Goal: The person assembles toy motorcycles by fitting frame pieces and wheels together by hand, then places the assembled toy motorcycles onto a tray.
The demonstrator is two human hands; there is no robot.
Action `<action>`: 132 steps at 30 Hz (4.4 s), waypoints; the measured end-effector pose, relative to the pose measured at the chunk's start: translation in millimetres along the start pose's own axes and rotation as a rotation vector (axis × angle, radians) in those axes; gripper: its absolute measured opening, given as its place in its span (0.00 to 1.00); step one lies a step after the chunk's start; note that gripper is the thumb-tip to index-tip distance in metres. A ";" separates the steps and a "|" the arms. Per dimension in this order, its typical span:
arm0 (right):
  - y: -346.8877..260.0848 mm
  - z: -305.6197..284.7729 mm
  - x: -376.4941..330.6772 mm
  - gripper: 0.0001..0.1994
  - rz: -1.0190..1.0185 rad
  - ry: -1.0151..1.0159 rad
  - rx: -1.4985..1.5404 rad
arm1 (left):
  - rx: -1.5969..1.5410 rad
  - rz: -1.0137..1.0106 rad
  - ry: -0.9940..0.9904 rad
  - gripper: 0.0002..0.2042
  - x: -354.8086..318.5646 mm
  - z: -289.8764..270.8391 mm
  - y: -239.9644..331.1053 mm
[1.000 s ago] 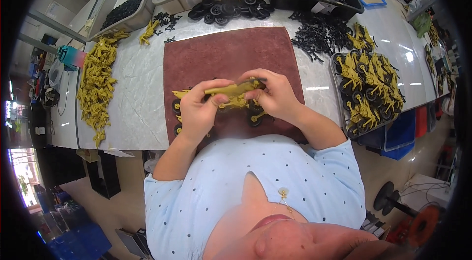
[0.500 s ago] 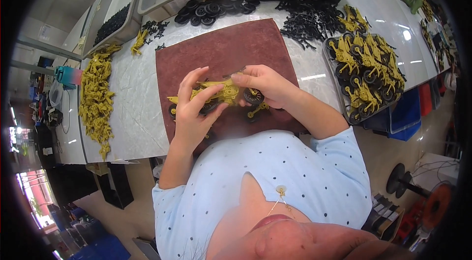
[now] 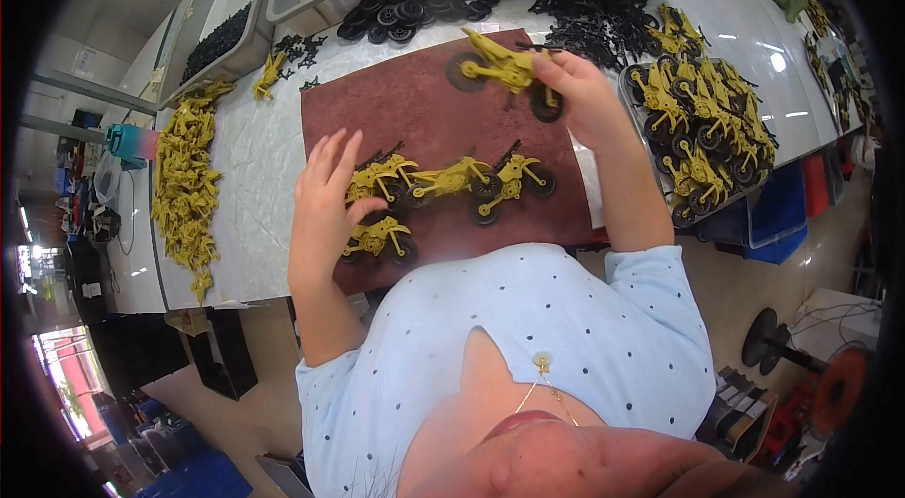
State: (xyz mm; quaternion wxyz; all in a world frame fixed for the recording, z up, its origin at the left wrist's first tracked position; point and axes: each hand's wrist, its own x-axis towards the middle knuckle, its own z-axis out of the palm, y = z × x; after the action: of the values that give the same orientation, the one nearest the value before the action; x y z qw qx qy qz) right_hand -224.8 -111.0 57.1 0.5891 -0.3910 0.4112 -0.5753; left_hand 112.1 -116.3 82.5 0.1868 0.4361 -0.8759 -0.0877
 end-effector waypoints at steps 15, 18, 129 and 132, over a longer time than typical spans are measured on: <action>32.4 9.9 -84.1 0.21 0.148 -0.028 -0.874 | 0.223 0.310 -0.185 0.39 13.5 63.0 35.0; 31.9 11.5 -84.5 0.19 0.191 -0.010 -0.878 | 0.170 0.335 -0.031 0.37 16.2 57.8 21.9; -48.5 59.7 -10.0 0.15 -0.364 -0.028 -1.502 | -0.402 0.587 0.583 0.27 -29.8 -23.4 13.1; -39.7 77.3 -7.4 0.14 -0.317 -0.052 -1.492 | -0.351 0.500 0.618 0.26 -55.4 -33.5 -8.2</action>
State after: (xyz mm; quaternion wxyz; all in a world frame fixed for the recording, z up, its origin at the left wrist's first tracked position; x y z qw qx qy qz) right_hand -166.8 -105.8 121.9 0.0884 -0.7532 0.6159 -0.2132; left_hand 162.0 -76.8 96.7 0.5272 0.1780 -0.8292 -0.0524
